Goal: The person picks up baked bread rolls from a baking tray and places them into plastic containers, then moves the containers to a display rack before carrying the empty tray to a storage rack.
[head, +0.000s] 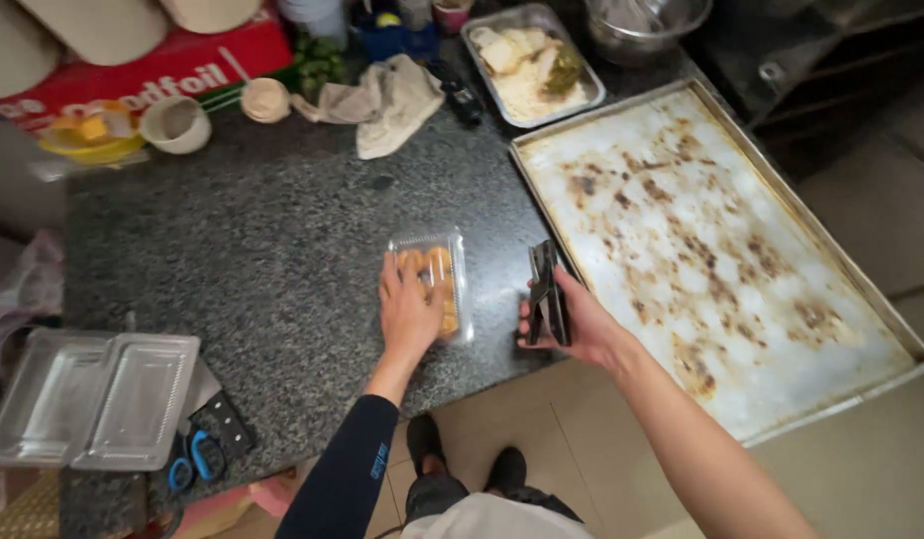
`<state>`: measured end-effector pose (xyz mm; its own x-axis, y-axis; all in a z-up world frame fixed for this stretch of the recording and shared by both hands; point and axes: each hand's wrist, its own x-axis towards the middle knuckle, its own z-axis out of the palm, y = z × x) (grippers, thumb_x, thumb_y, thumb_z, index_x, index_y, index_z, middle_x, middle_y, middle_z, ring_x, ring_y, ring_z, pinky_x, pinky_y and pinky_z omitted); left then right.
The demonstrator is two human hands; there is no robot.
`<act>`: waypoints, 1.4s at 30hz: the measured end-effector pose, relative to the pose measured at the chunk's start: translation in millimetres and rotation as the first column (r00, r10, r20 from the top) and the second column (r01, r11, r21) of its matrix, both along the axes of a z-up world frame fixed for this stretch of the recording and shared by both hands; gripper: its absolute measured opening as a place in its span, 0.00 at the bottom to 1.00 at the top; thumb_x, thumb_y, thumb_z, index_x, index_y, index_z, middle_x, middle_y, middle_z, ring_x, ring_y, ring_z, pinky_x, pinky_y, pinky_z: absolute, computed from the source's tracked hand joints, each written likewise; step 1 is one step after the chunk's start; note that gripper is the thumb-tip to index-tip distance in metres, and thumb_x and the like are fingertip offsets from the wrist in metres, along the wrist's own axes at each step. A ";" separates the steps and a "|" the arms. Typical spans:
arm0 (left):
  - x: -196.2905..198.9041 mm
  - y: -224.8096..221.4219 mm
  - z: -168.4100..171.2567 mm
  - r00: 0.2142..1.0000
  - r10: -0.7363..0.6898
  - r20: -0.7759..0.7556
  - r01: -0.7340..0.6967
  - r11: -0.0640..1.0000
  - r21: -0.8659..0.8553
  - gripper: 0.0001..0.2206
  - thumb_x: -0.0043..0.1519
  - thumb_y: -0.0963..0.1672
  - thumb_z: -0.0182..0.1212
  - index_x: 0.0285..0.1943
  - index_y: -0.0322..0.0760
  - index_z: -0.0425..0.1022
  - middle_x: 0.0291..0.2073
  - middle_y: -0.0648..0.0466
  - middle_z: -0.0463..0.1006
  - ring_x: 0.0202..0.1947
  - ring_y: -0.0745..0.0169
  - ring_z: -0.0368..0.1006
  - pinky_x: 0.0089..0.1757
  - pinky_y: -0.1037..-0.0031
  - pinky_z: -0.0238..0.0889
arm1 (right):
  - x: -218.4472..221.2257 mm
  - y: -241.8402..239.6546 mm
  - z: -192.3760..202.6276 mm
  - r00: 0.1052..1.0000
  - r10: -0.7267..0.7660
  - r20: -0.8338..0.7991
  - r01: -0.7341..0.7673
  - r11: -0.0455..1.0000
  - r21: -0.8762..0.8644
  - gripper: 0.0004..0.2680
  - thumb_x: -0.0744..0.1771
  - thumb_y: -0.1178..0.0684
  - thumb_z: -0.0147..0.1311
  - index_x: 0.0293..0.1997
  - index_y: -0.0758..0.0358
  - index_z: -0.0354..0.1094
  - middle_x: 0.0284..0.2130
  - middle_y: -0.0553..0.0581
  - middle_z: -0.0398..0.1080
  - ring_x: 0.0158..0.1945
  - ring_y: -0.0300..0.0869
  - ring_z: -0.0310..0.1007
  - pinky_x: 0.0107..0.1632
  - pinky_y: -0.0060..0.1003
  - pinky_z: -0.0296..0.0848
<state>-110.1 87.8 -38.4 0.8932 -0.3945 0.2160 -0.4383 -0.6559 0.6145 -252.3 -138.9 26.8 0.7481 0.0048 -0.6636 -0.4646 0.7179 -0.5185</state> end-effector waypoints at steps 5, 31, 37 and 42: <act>-7.0 -10.6 37.0 0.988 -0.075 -0.134 0.091 0.989 0.115 0.31 0.60 0.50 0.61 0.72 0.36 0.61 0.75 0.37 0.50 0.73 0.32 0.47 0.61 0.44 0.54 | -32.5 -16.1 -53.6 0.996 0.006 0.084 0.003 0.994 -0.107 0.23 0.71 0.27 0.35 0.50 0.58 0.65 0.30 0.54 0.73 0.31 0.45 0.74 0.39 0.46 0.74; -57.4 -6.9 41.8 0.793 -0.600 0.105 0.572 0.793 0.210 0.25 0.67 0.52 0.51 0.71 0.41 0.68 0.74 0.42 0.58 0.71 0.34 0.57 0.62 0.53 0.59 | -117.7 23.8 -72.6 0.884 0.303 -0.356 -0.430 0.232 -0.872 0.29 0.68 0.27 0.33 0.22 0.63 0.74 0.17 0.56 0.74 0.25 0.47 0.76 0.36 0.43 0.72; -58.2 -6.4 41.1 0.795 -0.598 0.103 0.564 0.790 0.242 0.25 0.66 0.52 0.52 0.71 0.42 0.68 0.75 0.43 0.56 0.72 0.37 0.55 0.61 0.53 0.59 | -112.4 25.6 -71.8 0.889 0.324 -0.323 -0.395 0.186 -0.900 0.29 0.68 0.28 0.35 0.20 0.64 0.73 0.15 0.59 0.71 0.24 0.50 0.74 0.35 0.45 0.71; -59.6 -7.6 42.4 0.799 -0.591 0.107 0.559 0.797 0.231 0.25 0.66 0.52 0.52 0.71 0.42 0.68 0.75 0.43 0.56 0.71 0.37 0.57 0.59 0.53 0.61 | -107.6 31.0 -62.6 0.887 0.323 -0.330 -0.402 0.188 -0.896 0.27 0.68 0.29 0.37 0.22 0.64 0.73 0.16 0.58 0.71 0.24 0.49 0.74 0.34 0.45 0.70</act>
